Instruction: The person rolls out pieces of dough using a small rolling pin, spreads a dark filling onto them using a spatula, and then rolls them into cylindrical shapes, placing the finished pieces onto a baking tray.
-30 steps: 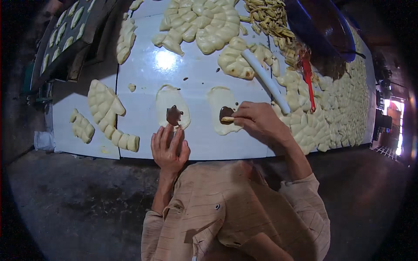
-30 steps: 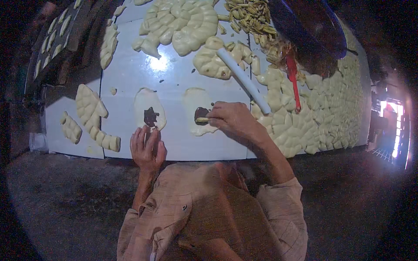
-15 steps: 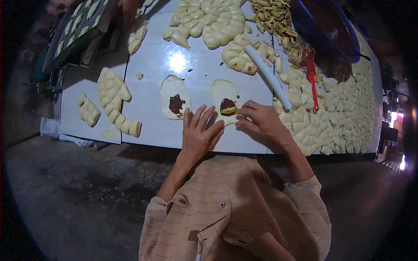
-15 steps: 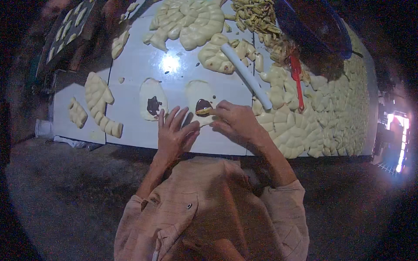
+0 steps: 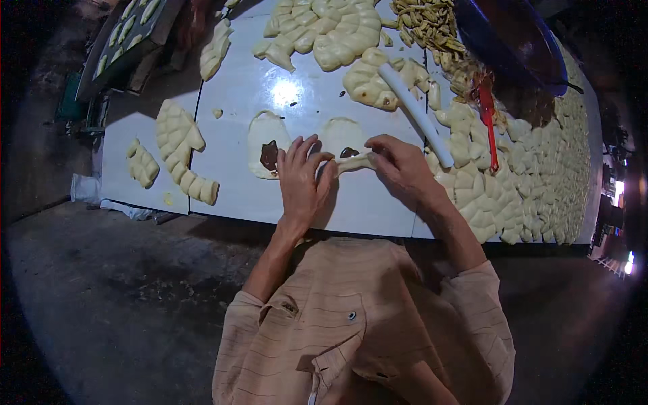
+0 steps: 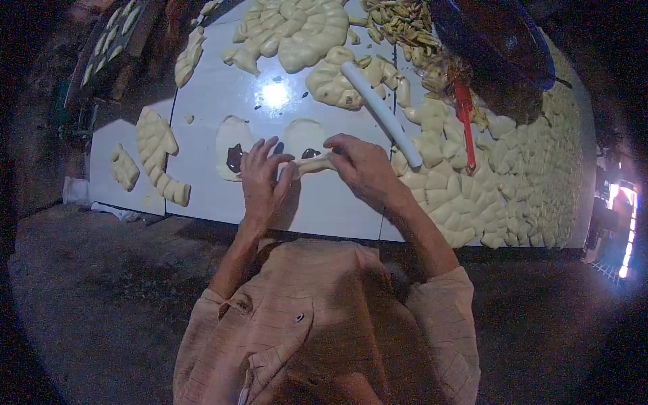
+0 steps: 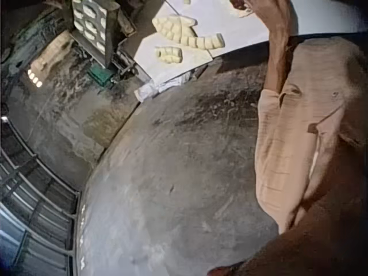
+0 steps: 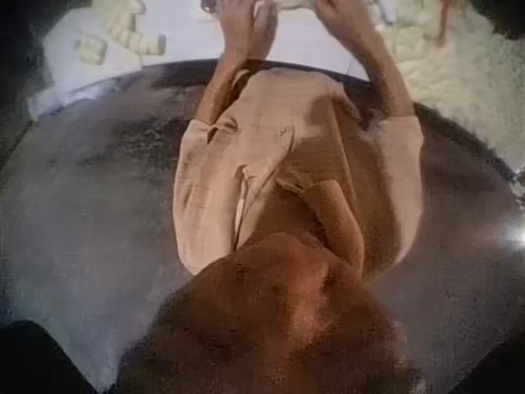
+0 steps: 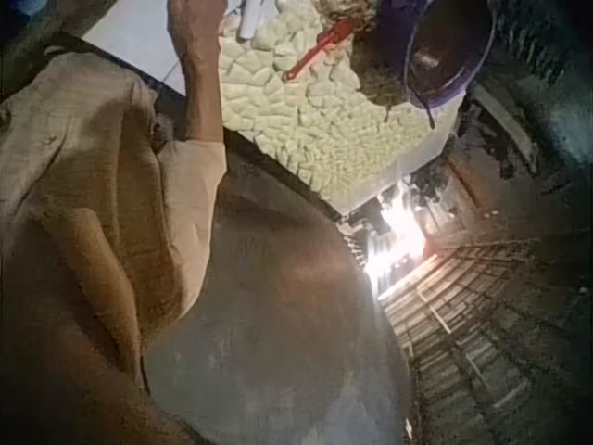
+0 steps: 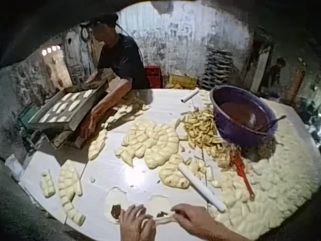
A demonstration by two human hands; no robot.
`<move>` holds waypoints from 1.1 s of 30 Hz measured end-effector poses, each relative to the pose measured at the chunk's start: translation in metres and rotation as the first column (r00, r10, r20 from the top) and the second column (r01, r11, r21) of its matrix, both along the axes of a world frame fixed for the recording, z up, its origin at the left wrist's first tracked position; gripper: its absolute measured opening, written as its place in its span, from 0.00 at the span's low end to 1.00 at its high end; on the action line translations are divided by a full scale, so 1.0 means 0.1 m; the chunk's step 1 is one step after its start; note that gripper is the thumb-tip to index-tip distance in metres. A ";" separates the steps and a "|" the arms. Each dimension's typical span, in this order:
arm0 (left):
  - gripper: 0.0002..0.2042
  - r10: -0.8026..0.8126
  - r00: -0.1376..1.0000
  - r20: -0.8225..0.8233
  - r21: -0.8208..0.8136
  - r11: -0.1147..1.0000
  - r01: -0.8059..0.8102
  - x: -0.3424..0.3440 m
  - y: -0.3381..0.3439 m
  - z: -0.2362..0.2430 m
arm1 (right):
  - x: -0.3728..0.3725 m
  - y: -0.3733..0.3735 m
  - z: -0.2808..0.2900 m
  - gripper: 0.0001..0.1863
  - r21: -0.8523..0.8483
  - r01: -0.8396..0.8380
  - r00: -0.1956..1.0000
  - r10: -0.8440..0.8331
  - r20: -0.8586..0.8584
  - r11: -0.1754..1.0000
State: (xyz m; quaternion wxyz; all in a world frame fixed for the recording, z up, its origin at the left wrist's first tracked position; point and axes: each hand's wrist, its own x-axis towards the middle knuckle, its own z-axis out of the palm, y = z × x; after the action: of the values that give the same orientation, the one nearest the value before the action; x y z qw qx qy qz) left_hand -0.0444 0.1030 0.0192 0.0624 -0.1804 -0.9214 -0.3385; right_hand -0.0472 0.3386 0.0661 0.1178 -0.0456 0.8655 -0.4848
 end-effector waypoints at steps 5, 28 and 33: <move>0.14 0.000 0.999 -0.051 -0.131 0.991 -0.007 -0.01 -0.03 -0.06 | -0.08 0.01 -0.17 0.09 0.290 -0.128 0.951 0.200 -0.235 0.948; 0.15 -0.206 0.976 -0.073 -0.127 0.972 0.196 -0.08 -0.11 0.03 | -0.04 -0.01 -0.11 0.14 0.341 -0.154 0.927 0.255 -0.276 0.928; 0.14 -0.223 0.973 -0.055 -0.144 0.966 0.214 -0.12 -0.12 0.06 | -0.10 -0.03 -0.13 0.13 0.391 -0.217 0.880 0.353 -0.318 0.894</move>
State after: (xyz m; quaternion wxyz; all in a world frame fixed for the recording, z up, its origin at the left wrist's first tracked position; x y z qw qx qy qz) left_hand -0.0564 0.0915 0.0256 0.0445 -0.2966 -0.9142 -0.2726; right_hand -0.0573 0.3357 0.0531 0.0249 -0.2460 0.9262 -0.2846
